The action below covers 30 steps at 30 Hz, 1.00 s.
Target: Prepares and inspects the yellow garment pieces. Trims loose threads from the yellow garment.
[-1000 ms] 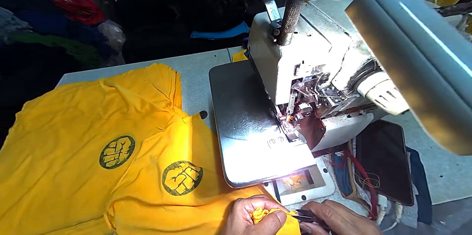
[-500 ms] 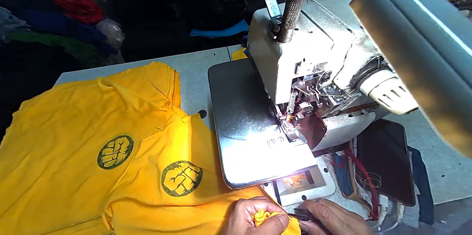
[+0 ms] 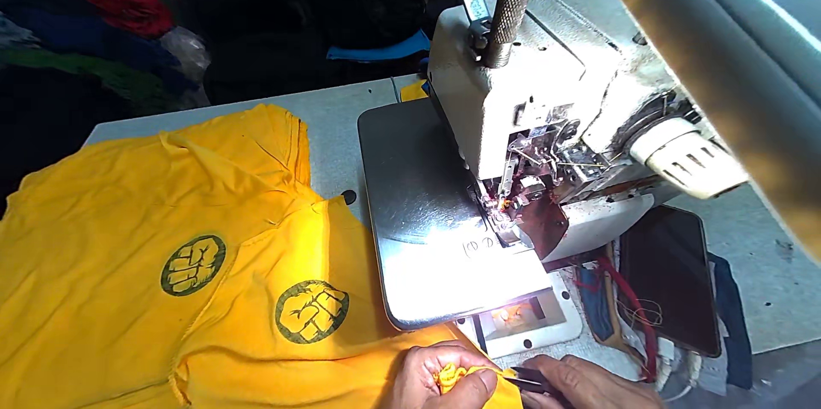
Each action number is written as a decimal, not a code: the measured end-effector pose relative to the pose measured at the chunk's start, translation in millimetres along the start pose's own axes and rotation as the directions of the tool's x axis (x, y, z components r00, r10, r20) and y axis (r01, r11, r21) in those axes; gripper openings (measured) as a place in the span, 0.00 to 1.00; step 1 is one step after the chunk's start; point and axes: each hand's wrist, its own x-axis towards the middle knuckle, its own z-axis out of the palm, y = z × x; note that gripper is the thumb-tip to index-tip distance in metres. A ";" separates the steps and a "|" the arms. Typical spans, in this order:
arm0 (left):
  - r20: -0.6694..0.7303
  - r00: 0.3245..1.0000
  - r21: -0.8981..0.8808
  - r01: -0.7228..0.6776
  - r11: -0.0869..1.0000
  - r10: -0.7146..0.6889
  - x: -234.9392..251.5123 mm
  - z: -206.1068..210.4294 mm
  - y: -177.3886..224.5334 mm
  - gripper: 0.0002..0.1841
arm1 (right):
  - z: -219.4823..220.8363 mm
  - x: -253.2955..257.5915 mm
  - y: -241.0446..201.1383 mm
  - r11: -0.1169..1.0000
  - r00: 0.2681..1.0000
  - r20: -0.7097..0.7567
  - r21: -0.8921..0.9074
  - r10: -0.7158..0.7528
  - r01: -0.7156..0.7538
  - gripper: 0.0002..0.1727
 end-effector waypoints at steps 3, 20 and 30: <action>0.012 1.000 -0.005 -0.005 1.000 0.006 -0.4 -0.7 0.0 0.09 | -1.7 1.2 -1.1 1.000 1.000 0.005 -0.012 0.003 -0.003 0.16; 0.006 1.000 0.009 -0.005 1.000 0.005 1.0 -0.2 0.0 0.08 | -7.0 4.9 -3.3 0.991 0.998 -0.027 -0.120 -0.064 0.060 0.14; 0.027 1.000 0.008 0.000 1.000 -0.001 1.7 -1.8 -1.0 0.09 | -4.8 6.1 -2.0 0.990 0.997 -0.022 -0.126 -0.073 0.070 0.14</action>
